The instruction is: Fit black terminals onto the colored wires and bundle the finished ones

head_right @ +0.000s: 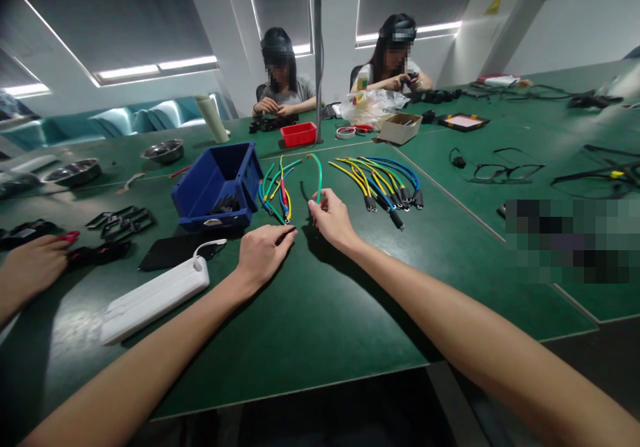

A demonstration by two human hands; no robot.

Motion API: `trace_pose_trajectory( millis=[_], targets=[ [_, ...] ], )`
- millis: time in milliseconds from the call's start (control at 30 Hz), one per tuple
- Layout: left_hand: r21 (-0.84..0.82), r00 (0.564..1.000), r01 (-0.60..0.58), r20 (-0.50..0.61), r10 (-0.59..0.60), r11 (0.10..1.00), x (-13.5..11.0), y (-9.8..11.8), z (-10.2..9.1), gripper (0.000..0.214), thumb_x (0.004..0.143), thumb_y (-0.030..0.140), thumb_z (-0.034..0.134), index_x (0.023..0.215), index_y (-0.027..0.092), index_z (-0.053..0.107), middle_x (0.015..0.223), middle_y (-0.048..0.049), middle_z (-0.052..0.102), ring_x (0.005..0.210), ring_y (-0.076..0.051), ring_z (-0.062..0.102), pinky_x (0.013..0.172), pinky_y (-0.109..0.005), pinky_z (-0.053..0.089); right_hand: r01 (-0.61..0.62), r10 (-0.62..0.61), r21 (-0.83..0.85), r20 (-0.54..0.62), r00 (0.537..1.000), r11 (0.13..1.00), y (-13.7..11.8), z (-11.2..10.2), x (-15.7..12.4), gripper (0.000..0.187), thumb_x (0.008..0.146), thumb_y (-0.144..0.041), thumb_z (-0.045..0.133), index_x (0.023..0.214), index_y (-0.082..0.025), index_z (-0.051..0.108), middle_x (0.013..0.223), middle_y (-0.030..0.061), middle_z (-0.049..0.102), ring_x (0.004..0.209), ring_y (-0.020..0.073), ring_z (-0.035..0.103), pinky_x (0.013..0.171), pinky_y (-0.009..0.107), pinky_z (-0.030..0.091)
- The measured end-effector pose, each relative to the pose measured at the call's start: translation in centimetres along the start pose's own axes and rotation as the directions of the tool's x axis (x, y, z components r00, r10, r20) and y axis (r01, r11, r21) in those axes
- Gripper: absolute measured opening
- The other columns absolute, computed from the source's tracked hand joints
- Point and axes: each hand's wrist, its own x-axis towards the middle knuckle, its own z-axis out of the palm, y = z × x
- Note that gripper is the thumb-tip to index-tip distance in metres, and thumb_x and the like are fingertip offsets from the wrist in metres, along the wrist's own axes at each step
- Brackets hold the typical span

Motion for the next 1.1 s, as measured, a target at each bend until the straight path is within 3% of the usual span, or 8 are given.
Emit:
trace_pose_trajectory(
  millis=[267, 900, 1100],
  targets=[
    [-0.183, 0.999, -0.028, 0.032, 0.035, 0.983, 0.2, -0.2, 0.3, 0.027, 0.093, 0.033, 0.051, 0.109, 0.020, 0.069, 0.102, -0.0058, 0.073, 0.088, -0.017, 0.069, 0.080, -0.028, 0.051, -0.034, 0.032, 0.093, 0.029, 0.999, 0.995, -0.2, -0.2, -0.3, 0.027, 0.084, -0.044, 0.055, 0.098, -0.023, 0.047, 0.067, -0.0041, 0.052, 0.045, 0.0098, 0.048, 0.039, 0.022, 0.040],
    [-0.079, 0.996, 0.044, 0.083, -0.037, 0.996, -0.2, 1.1, -0.2, 0.030, 0.094, 0.034, 0.047, 0.103, 0.022, 0.072, 0.098, -0.0042, 0.074, 0.083, -0.018, 0.068, 0.076, -0.029, 0.049, -0.027, 0.027, 0.021, -0.015, 1.000, 0.999, -0.4, -0.3, -0.7, 0.025, 0.085, -0.043, 0.053, 0.100, -0.024, 0.048, 0.068, -0.0035, 0.053, 0.047, 0.0114, 0.052, 0.041, 0.023, 0.041],
    [-0.060, 0.991, -0.023, 0.133, 0.031, 0.998, -0.7, 2.5, -0.1, 0.029, 0.093, 0.030, 0.048, 0.112, 0.022, 0.069, 0.103, -0.0047, 0.073, 0.091, -0.019, 0.068, 0.082, -0.029, 0.050, -0.014, 0.014, 0.021, -0.035, 0.999, 1.000, -0.4, -0.2, -0.8, 0.023, 0.086, -0.042, 0.052, 0.100, -0.024, 0.048, 0.066, -0.0039, 0.051, 0.047, 0.0114, 0.051, 0.042, 0.023, 0.042]
  ],
)
